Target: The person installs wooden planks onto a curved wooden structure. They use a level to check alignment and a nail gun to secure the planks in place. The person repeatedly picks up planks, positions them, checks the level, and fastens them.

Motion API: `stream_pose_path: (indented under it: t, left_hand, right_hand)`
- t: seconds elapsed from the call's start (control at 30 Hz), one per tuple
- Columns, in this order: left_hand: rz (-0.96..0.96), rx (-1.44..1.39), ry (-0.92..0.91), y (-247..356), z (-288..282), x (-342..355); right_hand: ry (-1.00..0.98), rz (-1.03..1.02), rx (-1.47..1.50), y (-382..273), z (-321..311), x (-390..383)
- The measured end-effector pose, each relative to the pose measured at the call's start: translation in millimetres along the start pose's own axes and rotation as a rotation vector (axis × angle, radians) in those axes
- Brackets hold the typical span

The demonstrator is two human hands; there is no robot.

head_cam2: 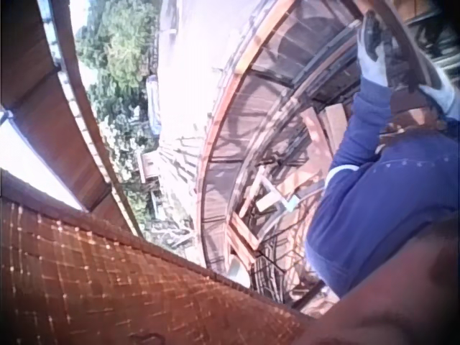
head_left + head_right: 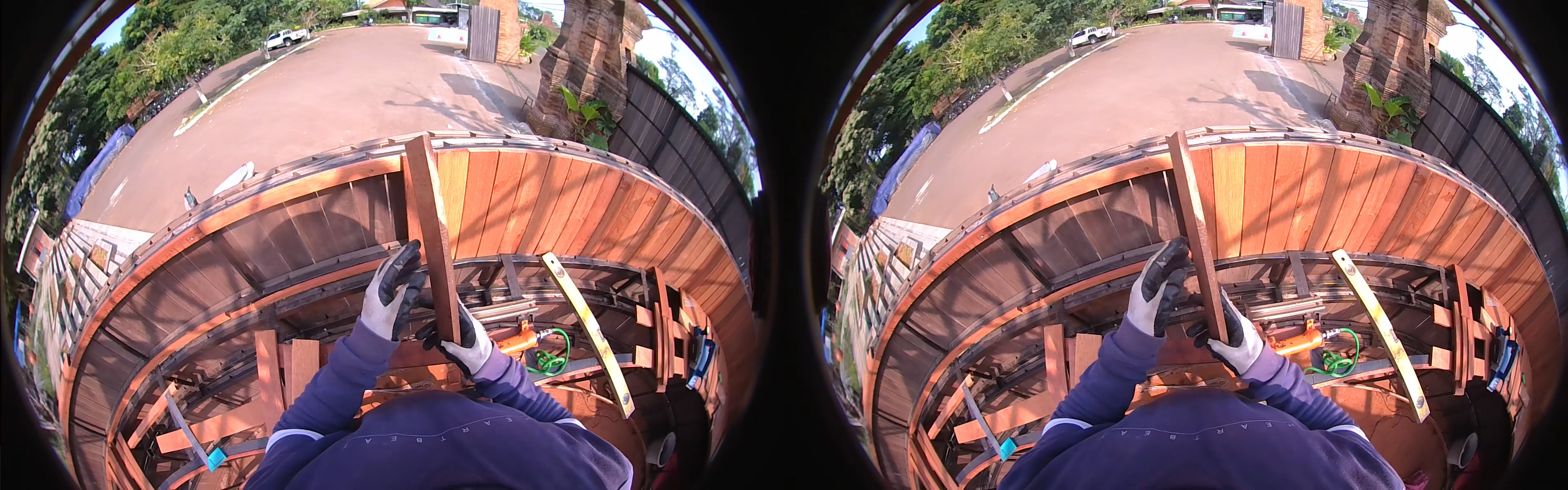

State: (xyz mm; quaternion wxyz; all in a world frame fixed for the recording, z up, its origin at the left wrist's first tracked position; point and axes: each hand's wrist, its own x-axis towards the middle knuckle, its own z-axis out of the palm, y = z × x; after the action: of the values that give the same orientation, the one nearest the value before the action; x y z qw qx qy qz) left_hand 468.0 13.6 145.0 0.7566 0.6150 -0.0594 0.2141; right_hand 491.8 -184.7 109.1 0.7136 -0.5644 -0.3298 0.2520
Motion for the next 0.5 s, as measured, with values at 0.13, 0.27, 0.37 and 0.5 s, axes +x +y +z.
stream_pose_path:
  t: [0.13,0.27,0.37,0.5]
  left_hand:
    - [-0.228,-0.169,-0.118,14,-24,30]
    - [-0.142,-0.039,-0.038,-17,-45,57]
    - [-0.165,-0.043,0.046,-42,-82,85]
    - [-0.129,0.035,0.115,-83,-115,121]
  right_hand:
    - [-0.204,0.22,0.309,6,-17,4]
    - [0.182,-0.122,-0.862,18,-38,-3]
    - [0.29,-0.049,-0.872,18,-78,-39]
    - [0.223,0.096,-1.324,39,-119,-105]
